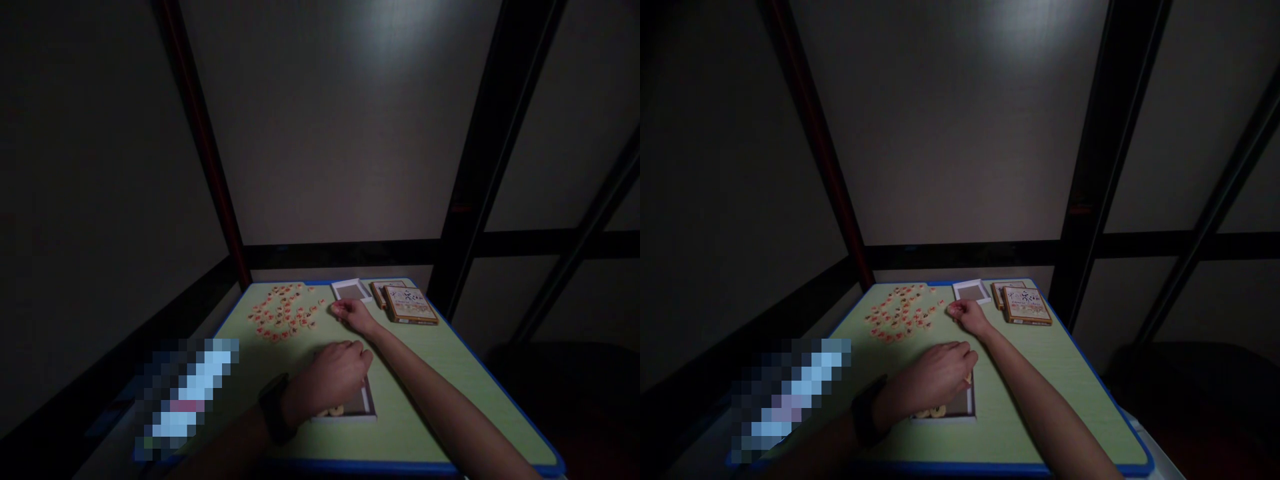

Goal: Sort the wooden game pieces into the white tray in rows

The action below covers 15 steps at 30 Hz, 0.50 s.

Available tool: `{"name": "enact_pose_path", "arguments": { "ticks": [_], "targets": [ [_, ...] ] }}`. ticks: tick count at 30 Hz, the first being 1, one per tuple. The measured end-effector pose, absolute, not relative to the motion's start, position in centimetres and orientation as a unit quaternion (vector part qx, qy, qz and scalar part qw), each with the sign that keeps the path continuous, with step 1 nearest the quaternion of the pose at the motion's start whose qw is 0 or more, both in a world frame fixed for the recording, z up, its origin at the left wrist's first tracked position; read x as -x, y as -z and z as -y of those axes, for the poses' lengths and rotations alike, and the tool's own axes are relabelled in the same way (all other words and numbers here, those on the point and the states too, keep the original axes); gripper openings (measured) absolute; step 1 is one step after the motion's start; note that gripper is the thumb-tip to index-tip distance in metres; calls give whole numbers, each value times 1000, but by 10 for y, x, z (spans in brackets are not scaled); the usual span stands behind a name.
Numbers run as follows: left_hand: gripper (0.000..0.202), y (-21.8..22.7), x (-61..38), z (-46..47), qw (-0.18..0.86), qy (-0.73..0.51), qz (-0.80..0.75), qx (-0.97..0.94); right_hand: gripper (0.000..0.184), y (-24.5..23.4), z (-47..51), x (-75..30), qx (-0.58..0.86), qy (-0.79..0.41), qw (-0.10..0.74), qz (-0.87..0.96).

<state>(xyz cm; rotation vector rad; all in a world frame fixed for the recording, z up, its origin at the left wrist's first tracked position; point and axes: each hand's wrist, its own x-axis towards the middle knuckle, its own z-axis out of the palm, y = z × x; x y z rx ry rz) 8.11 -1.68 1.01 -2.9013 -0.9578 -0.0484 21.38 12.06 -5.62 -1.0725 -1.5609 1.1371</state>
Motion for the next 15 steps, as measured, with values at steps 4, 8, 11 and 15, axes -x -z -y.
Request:
{"name": "enact_pose_path", "arguments": {
  "ticks": [4, 8, 11, 15],
  "targets": [
    [12, -8, -81, 15, 40, 15, 319, 947, 43, 55, -118, -213, 437, -454, 448, 634],
    [13, -8, -78, 13, 15, 21, 327, 945, 45, 51, -114, -211, 439, -451, 442, 639],
    [11, -11, -66, 5, -34, 56, 328, 942, 43, 41, -109, -213, 438, -445, 438, 647],
    [8, -14, -40, -18, -94, 136, 386, 907, 28, 17, -85, -230, 427, -414, 419, 686]
  ]
}}
